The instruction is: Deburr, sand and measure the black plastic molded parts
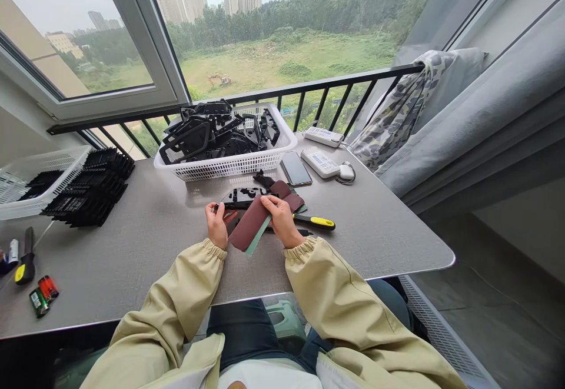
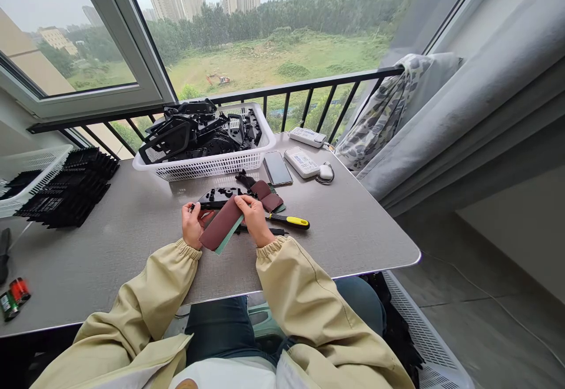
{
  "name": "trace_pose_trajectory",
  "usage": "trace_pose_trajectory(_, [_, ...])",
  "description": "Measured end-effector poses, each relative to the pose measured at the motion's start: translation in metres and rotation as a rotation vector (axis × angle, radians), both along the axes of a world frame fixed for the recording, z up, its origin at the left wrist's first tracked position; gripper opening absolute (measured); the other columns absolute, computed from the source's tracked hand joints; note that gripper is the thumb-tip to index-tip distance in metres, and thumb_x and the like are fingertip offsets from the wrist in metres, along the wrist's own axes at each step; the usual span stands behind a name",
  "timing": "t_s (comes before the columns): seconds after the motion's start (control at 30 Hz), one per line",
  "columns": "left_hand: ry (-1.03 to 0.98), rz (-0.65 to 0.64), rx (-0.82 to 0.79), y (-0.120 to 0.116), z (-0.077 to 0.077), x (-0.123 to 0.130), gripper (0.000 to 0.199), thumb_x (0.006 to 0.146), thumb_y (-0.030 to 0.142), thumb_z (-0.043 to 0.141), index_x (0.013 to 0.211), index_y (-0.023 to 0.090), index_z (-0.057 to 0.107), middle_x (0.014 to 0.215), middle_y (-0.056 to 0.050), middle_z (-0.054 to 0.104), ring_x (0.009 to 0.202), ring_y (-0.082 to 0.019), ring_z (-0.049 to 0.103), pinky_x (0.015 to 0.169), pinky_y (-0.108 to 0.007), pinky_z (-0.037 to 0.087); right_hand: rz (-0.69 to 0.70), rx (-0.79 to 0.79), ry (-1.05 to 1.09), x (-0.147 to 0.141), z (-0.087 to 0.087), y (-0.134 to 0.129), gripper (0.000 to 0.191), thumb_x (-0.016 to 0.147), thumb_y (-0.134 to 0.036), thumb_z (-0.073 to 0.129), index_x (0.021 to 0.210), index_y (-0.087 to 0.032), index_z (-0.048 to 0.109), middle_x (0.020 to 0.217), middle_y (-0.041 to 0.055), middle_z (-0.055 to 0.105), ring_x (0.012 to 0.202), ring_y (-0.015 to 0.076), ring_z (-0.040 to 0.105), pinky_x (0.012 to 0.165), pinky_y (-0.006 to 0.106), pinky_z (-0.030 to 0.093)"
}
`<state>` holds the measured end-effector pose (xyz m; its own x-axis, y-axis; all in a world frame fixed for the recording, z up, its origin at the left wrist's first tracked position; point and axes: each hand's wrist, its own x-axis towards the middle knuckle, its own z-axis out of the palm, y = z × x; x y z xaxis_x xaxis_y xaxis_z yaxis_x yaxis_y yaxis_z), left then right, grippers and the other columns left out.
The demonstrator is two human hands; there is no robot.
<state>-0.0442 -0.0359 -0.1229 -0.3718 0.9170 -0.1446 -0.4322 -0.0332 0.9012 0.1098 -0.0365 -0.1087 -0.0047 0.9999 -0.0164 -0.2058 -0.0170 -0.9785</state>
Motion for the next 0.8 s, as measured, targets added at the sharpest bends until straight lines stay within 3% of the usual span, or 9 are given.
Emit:
trace_pose_trajectory(0.27, [0.044,0.059,0.056,-0.002,0.003,0.002,0.054,0.057,0.038,0.081,0.087,0.023,0.039,0.076,0.006,0.052,0.068,-0.010,0.060,0.062,-0.025,0.053,-0.026,-0.039,0.128,0.000,0.005,-0.002,0.040,0.065,-0.057,0.068,0.071,-0.017,0.062,0.058,-0.0010,0.051,0.052,0.0125,0.044,0.046,0.025,0.034])
trace_pose_trajectory(0.6, [0.043,-0.028,0.088,-0.005,0.006,0.002,0.060,0.052,0.026,0.083,0.096,0.024,0.043,0.084,0.003,0.057,0.075,-0.013,0.060,0.071,-0.029,0.054,0.022,-0.006,0.127,-0.001,-0.001,-0.004,0.033,0.066,-0.050,0.072,0.069,-0.018,0.066,0.058,-0.0020,0.050,0.052,0.0106,0.039,0.046,0.023,0.029])
trace_pose_trajectory(0.8, [-0.045,0.015,0.101,0.000,0.007,-0.007,0.057,0.053,0.018,0.080,0.098,0.025,0.046,0.083,0.003,0.060,0.074,-0.013,0.063,0.070,-0.028,0.054,-0.083,-0.005,0.177,0.002,0.005,0.000,0.036,0.065,-0.054,0.068,0.068,-0.019,0.061,0.059,-0.0021,0.049,0.055,0.0119,0.040,0.049,0.024,0.031])
